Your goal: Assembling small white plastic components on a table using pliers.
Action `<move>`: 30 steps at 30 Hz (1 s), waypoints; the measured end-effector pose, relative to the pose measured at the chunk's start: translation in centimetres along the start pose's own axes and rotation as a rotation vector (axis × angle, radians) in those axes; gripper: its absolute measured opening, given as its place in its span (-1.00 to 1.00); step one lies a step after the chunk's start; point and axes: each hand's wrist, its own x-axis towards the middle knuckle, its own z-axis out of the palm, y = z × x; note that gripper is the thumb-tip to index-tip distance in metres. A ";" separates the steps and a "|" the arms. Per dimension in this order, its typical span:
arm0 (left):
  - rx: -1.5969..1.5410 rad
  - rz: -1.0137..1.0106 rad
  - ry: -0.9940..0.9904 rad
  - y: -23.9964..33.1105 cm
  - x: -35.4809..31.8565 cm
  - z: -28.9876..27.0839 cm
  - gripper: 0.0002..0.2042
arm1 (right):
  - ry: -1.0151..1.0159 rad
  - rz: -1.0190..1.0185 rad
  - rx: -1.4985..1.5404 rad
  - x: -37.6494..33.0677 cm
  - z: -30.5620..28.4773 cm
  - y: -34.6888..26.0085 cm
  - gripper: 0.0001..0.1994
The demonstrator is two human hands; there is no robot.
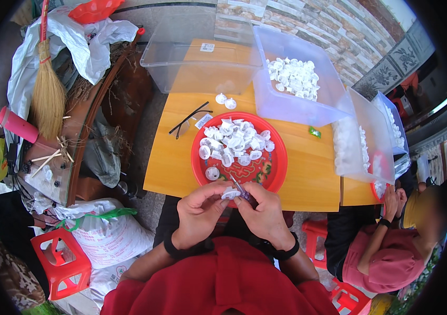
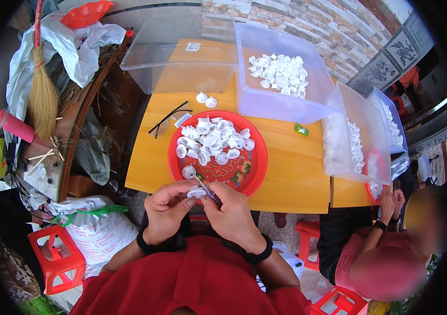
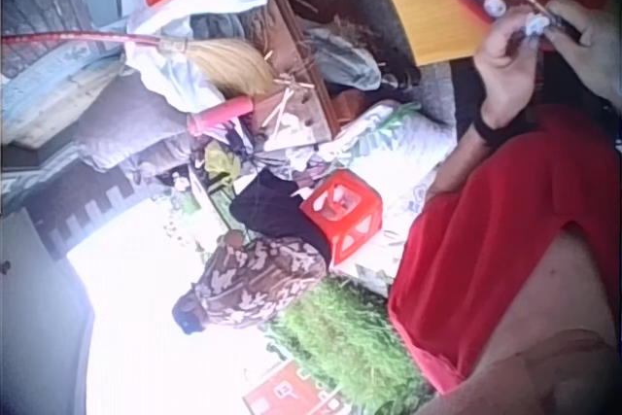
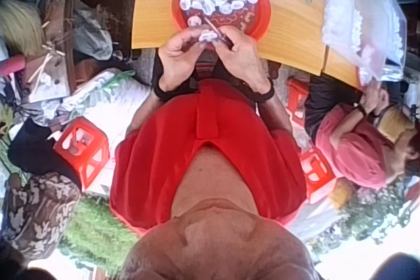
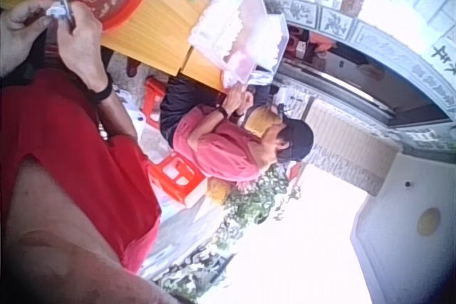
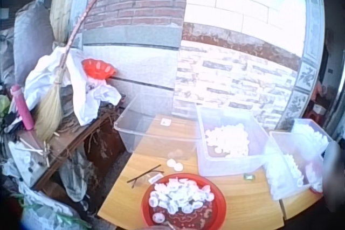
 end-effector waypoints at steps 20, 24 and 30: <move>0.969 0.021 0.261 -1.6 4.1 -4.5 -0.69 | -0.030 0.275 0.215 4.5 -8.1 1.1 -0.75; 1.223 0.084 0.252 -2.5 4.9 -4.0 -0.69 | -0.130 0.289 0.145 1.2 -4.8 2.4 -0.72; 1.138 0.322 0.138 -2.2 4.5 -3.5 -0.71 | -0.168 0.307 0.159 -0.7 -2.8 3.9 -0.72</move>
